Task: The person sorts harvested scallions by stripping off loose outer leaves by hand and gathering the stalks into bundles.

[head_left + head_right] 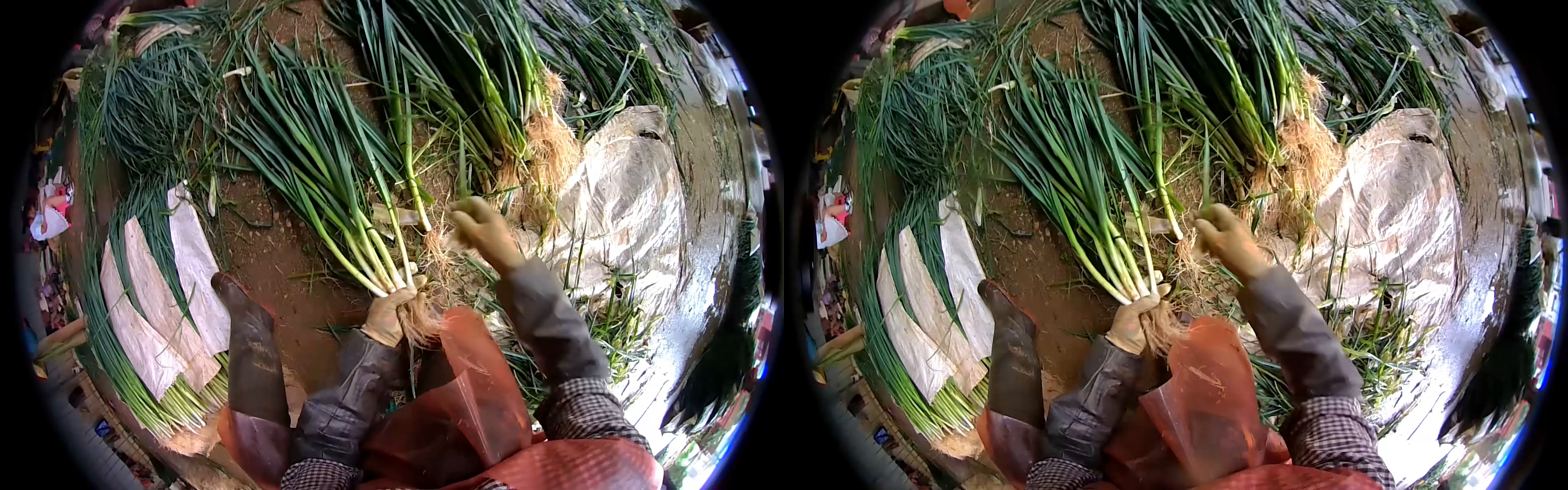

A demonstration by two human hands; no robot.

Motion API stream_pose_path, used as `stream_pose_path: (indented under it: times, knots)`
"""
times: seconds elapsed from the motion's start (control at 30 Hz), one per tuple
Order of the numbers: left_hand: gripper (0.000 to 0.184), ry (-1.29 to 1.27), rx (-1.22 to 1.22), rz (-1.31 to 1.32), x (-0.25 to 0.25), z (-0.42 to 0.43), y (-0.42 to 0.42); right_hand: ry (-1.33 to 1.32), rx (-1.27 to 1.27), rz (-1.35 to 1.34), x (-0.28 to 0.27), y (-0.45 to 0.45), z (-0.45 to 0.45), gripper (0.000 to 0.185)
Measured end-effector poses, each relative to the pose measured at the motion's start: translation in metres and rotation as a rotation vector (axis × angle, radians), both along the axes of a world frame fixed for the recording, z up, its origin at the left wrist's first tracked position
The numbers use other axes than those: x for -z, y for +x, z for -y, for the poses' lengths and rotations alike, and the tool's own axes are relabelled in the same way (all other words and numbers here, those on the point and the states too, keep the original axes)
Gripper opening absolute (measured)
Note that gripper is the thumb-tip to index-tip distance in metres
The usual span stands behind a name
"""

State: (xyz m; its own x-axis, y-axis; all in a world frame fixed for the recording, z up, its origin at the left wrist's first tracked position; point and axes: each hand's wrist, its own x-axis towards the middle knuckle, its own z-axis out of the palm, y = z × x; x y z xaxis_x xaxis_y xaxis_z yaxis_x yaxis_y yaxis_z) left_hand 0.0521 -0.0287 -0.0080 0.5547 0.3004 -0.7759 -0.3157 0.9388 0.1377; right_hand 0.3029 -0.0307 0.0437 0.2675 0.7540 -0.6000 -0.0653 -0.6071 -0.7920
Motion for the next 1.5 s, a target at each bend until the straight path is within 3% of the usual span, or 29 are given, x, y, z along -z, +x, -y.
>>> stream_pose_path:
  times: [0.07, 0.13, 0.2, 0.23, 0.27, 0.3, 0.33, 0.37, 0.4, 0.43, 0.47, 0.5, 0.57, 0.6, 0.67, 0.7, 0.77, 0.83, 0.87, 0.9, 0.97, 1.0, 1.03, 1.13, 1.27, 1.4, 1.43, 1.47, 1.5]
  knots:
    - [0.051, 0.013, -0.142, 0.153, -0.014, -0.002, 0.005, -0.176, -0.063, 0.065, 0.044, -0.009, -0.027, 0.032]
    - [0.052, 0.110, -0.123, 0.152, -0.005, -0.003, 0.002, -0.184, -0.305, 0.284, 0.096, -0.023, -0.051, 0.044]
    - [0.053, 0.154, -0.107, -0.079, 0.001, -0.013, 0.002, -0.230, -0.256, 0.059, 0.087, -0.036, -0.067, 0.043]
    - [0.048, 0.313, -0.058, -0.176, -0.010, -0.022, 0.009, -0.228, -0.272, -0.087, 0.064, -0.043, -0.068, 0.044]
    - [0.033, 0.155, -0.033, -0.112, -0.004, -0.026, 0.001, -0.226, -0.294, -0.228, 0.043, -0.049, -0.064, 0.044]
    - [0.031, 0.169, -0.068, -0.080, -0.002, -0.025, -0.001, -0.065, -0.324, -0.356, 0.048, -0.056, -0.051, 0.051]
    - [0.029, 0.182, -0.089, -0.036, 0.002, -0.023, 0.002, 0.292, -0.625, 0.381, 0.050, -0.062, -0.040, 0.043]
    - [0.031, 0.162, -0.092, -0.069, 0.006, -0.021, 0.007, 0.217, -0.656, 0.516, 0.053, -0.046, -0.035, 0.033]
    - [0.048, 0.090, -0.101, 0.160, -0.008, -0.022, 0.016, 0.234, -0.495, 0.493, 0.059, -0.016, -0.038, 0.027]
    - [0.050, 0.030, -0.152, 0.222, -0.007, -0.021, 0.017, 0.263, -0.333, 0.466, 0.066, 0.014, -0.041, 0.022]
    - [0.052, -0.029, -0.209, 0.278, -0.008, -0.020, 0.015, 0.260, -0.183, 0.679, 0.056, 0.050, -0.055, 0.020]
    - [0.055, 0.110, -0.192, 0.244, -0.008, -0.018, 0.015, 0.232, -0.019, 0.874, 0.046, 0.086, -0.069, 0.017]
    - [0.060, 0.039, -0.200, 0.393, -0.007, -0.023, 0.003, 0.057, 0.166, 1.039, 0.009, 0.142, -0.084, 0.041]
    - [0.061, -0.001, -0.203, 0.535, -0.013, -0.026, -0.001, 0.061, 0.120, 1.287, 0.033, 0.164, -0.084, 0.057]
    - [0.047, 0.100, -0.245, 0.726, -0.041, -0.039, 0.011, -0.491, -0.232, 0.820, 0.030, 0.176, -0.096, 0.056]
    - [0.047, 0.181, -0.232, 0.788, -0.047, -0.045, 0.009, -0.124, 0.253, 0.145, 0.048, 0.168, -0.096, 0.048]
    - [0.038, 0.263, -0.239, 0.898, -0.064, -0.052, 0.015, 0.139, 0.624, -0.511, 0.111, 0.143, -0.105, 0.034]
    - [0.032, 0.317, -0.219, 0.856, -0.062, -0.056, 0.015, -0.010, -0.116, 0.156, 0.090, 0.090, -0.118, 0.025]
    - [0.032, 0.365, -0.178, 0.757, -0.051, -0.055, 0.005, -0.028, -0.791, 0.770, 0.044, 0.057, -0.111, 0.023]
    - [0.034, 0.341, -0.159, 0.724, -0.071, -0.058, 0.017, -0.086, -0.481, 0.435, 0.056, 0.050, -0.103, 0.022]
    - [0.036, 0.169, -0.206, 0.626, -0.068, -0.051, 0.011, -0.155, 0.456, -0.534, 0.067, 0.064, -0.091, 0.028]
    - [0.036, 0.037, -0.233, 0.580, -0.070, -0.048, 0.008, -0.041, 0.189, -0.103, 0.046, 0.070, -0.076, 0.029]
    - [0.036, 0.072, -0.214, 0.527, -0.065, -0.046, 0.006, -0.038, 0.145, -0.060, 0.045, 0.086, -0.063, 0.022]
    - [0.047, 0.072, -0.252, 0.548, -0.038, -0.034, 0.000, 0.094, 0.063, -0.163, 0.004, 0.105, 0.006, 0.022]
    - [0.044, 0.124, -0.245, 0.529, -0.048, -0.031, 0.019, 0.166, 0.425, -0.272, -0.054, 0.091, 0.065, 0.024]
    - [0.038, 0.168, -0.086, 0.307, -0.024, -0.021, 0.052, 0.184, 0.410, -0.362, -0.059, 0.068, 0.053, 0.023]
    - [0.035, 0.141, -0.009, 0.333, -0.013, -0.018, 0.052, 0.226, 0.438, -0.495, -0.042, 0.062, 0.056, 0.023]
    - [0.036, 0.281, -0.121, 0.339, -0.012, -0.010, 0.062, 0.270, 0.415, -0.620, -0.055, 0.054, 0.050, 0.024]
    - [0.037, 0.194, -0.124, 0.339, -0.014, -0.007, 0.065, 0.325, 0.367, -0.677, -0.058, 0.048, 0.051, 0.024]
